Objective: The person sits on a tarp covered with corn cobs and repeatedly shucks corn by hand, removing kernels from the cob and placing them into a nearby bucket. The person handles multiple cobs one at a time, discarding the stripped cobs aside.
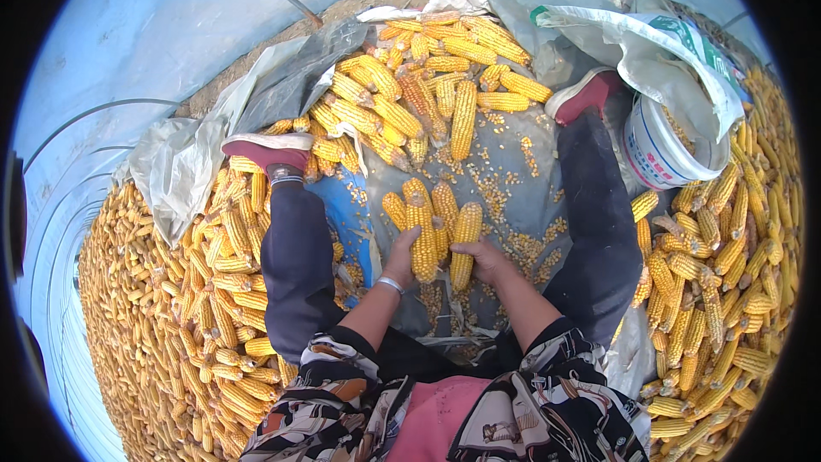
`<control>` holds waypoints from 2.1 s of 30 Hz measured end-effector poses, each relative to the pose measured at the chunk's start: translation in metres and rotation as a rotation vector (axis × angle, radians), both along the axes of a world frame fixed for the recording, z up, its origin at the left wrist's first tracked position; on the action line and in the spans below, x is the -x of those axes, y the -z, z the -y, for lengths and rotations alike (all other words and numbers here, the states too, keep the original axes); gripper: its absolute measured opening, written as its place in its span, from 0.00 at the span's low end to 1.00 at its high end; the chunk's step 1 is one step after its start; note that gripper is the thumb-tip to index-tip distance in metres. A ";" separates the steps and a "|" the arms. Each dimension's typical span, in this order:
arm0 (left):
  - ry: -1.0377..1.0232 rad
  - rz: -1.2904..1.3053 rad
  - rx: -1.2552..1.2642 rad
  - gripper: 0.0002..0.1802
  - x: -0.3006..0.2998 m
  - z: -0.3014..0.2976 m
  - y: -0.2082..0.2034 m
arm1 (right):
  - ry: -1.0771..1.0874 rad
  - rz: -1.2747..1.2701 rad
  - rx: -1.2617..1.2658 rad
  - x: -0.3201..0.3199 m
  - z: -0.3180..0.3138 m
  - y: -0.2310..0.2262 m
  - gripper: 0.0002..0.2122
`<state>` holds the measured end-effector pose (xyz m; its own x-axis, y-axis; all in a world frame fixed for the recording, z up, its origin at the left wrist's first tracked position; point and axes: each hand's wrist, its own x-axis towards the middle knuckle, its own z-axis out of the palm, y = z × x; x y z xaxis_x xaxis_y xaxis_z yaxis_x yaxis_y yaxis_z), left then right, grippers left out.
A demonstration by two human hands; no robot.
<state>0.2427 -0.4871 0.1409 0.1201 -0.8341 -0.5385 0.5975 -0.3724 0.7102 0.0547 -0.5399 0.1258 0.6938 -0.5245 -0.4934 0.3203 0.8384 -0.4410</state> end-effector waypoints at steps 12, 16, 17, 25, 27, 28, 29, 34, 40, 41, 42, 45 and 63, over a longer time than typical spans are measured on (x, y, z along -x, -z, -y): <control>-0.003 0.035 0.044 0.25 0.072 -0.089 -0.103 | 0.148 0.120 0.156 0.057 -0.083 -0.076 0.25; 0.224 0.127 0.240 0.27 0.136 -0.062 -0.173 | 0.469 0.185 0.319 0.122 -0.096 -0.137 0.42; 0.317 0.126 0.345 0.27 0.162 -0.052 -0.193 | 0.538 0.176 0.405 0.145 -0.098 -0.152 0.47; 0.736 0.528 0.935 0.34 0.417 0.036 -0.284 | 1.517 -0.126 0.500 0.403 -0.102 -0.228 0.36; 0.818 0.550 0.940 0.34 0.426 0.024 -0.269 | 1.872 -0.955 0.133 0.450 -0.108 -0.218 0.34; 0.825 0.727 1.035 0.32 0.412 0.013 -0.255 | 1.882 -1.247 0.450 0.463 -0.114 -0.206 0.38; 0.854 0.885 1.064 0.29 0.391 0.005 -0.239 | 1.580 -1.930 0.567 0.474 -0.124 -0.195 0.41; 0.806 1.317 0.911 0.23 0.247 0.013 -0.158 | 0.780 -2.309 0.586 0.483 -0.116 -0.131 0.45; 0.565 1.065 0.159 0.22 0.071 0.006 -0.113 | 0.510 -2.199 0.418 0.475 -0.093 -0.105 0.41; 0.546 1.035 0.059 0.22 0.053 -0.003 -0.107 | 0.549 -2.167 0.395 0.471 -0.094 -0.106 0.40; 0.540 1.045 0.027 0.21 0.039 -0.012 -0.099 | 0.574 -2.254 0.450 0.464 -0.096 -0.107 0.38; 0.533 1.048 -0.073 0.21 0.013 -0.039 -0.077 | 0.630 -2.302 0.709 0.430 -0.113 -0.106 0.31; 1.005 1.208 -0.007 0.17 0.047 -0.103 -0.016 | 0.035 -2.292 0.982 0.271 -0.069 0.019 0.32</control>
<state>0.1957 -0.3841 0.1573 -0.1155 -0.8323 -0.5421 -0.7852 -0.2578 0.5631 -0.2160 -0.4714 0.1069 -0.3017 -0.9411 0.1523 -0.9534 0.2989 -0.0420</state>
